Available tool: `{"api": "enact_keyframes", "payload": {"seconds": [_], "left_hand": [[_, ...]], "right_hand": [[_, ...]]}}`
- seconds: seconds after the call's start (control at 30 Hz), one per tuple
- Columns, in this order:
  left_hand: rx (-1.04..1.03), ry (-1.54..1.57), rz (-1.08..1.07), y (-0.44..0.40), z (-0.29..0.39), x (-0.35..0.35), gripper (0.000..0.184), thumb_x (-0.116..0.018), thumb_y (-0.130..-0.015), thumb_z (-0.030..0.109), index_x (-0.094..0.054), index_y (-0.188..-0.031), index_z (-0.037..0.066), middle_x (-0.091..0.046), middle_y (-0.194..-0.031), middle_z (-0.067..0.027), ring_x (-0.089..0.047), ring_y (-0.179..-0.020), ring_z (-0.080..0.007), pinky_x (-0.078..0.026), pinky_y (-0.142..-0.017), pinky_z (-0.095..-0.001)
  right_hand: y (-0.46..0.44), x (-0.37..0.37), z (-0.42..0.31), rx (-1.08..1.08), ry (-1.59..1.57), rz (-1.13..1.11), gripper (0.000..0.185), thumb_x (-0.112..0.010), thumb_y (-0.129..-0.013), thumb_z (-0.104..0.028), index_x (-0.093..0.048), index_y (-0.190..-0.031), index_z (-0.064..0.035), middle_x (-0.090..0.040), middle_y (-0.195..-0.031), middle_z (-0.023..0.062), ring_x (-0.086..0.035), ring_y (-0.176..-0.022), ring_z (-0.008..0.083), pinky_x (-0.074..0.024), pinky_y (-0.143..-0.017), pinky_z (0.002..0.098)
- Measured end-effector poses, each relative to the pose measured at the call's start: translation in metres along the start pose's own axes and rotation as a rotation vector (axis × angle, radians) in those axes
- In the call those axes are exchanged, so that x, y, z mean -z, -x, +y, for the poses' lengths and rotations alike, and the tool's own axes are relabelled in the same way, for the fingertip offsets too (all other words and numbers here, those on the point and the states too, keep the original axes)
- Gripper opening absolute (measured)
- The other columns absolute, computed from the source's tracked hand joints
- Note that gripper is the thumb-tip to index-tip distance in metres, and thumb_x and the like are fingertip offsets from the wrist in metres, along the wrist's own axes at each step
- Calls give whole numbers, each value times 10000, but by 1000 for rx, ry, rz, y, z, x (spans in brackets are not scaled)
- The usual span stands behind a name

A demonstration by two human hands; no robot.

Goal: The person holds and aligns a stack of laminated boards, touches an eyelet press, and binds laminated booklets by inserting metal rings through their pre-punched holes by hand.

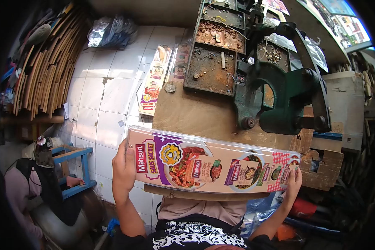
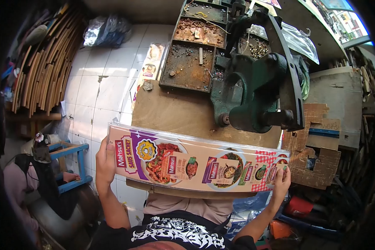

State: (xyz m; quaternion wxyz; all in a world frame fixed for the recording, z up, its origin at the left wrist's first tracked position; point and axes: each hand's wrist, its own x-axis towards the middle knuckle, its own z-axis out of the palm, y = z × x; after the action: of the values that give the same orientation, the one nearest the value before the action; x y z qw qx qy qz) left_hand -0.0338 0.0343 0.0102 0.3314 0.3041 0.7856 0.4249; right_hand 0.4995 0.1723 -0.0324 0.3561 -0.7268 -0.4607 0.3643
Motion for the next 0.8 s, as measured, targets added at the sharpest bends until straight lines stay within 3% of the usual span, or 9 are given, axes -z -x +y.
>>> {"api": "enact_keyframes", "payload": {"seconds": [0.3,0.8], "left_hand": [[-23,12,1,-3,-3,-1,501,-371,-1012,343,-499,-1224,-92,-662,-952,-181,-612,-891,-188,-474,-820,-326],[-44,-35,79,12,-1,-2,516,-384,-1010,364,-526,-1197,-95,-666,-926,-171,-608,-871,-170,-476,-803,-316]], "right_hand": [[-5,-11,1,132,50,58,431,-531,-974,-217,-457,-1313,37,-584,-1139,92,-558,-975,130,-453,-843,254],[-4,-4,7,116,-12,72,450,-597,-935,-200,-487,-1283,64,-611,-1085,92,-571,-941,121,-463,-829,255]]}}
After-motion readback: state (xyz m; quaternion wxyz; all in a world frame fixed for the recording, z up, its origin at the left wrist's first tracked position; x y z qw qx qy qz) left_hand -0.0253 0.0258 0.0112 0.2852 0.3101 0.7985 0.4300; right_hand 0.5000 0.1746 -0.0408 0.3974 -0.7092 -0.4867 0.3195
